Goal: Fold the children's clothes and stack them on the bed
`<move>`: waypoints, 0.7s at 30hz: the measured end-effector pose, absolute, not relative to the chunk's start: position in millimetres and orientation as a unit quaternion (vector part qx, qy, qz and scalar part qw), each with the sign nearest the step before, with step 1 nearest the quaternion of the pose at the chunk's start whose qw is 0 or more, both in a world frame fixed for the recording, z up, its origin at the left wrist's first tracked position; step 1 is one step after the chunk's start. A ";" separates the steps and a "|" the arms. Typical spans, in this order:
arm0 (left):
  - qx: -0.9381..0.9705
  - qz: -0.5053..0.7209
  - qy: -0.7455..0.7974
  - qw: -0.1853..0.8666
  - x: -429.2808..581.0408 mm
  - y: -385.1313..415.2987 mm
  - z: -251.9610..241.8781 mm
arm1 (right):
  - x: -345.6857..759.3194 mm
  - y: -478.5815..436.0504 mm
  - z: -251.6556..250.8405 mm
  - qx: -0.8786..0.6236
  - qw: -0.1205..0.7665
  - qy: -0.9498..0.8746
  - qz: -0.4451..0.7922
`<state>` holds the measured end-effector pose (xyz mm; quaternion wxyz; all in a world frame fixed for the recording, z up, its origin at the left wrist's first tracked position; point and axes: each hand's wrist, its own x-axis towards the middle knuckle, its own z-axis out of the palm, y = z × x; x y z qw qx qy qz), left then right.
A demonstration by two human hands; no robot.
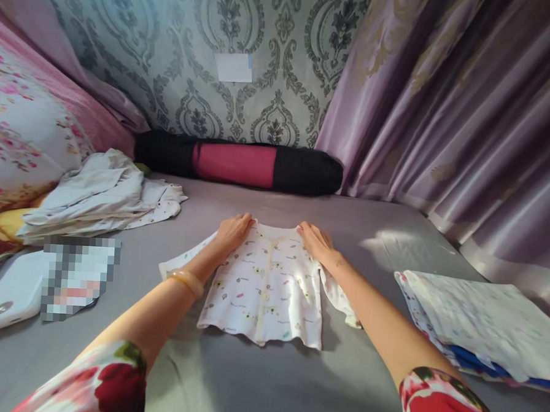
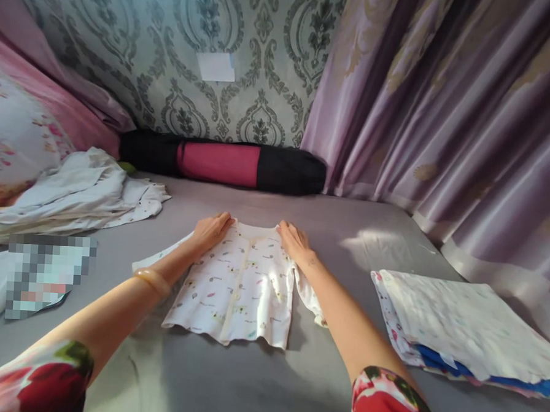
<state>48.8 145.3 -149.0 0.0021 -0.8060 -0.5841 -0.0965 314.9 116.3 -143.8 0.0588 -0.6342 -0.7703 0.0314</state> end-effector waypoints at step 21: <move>-0.645 -0.106 -0.701 -0.285 -14.0 213.5 -126.1 | 375.5 152.7 -122.3 -0.725 0.207 -0.520 0.401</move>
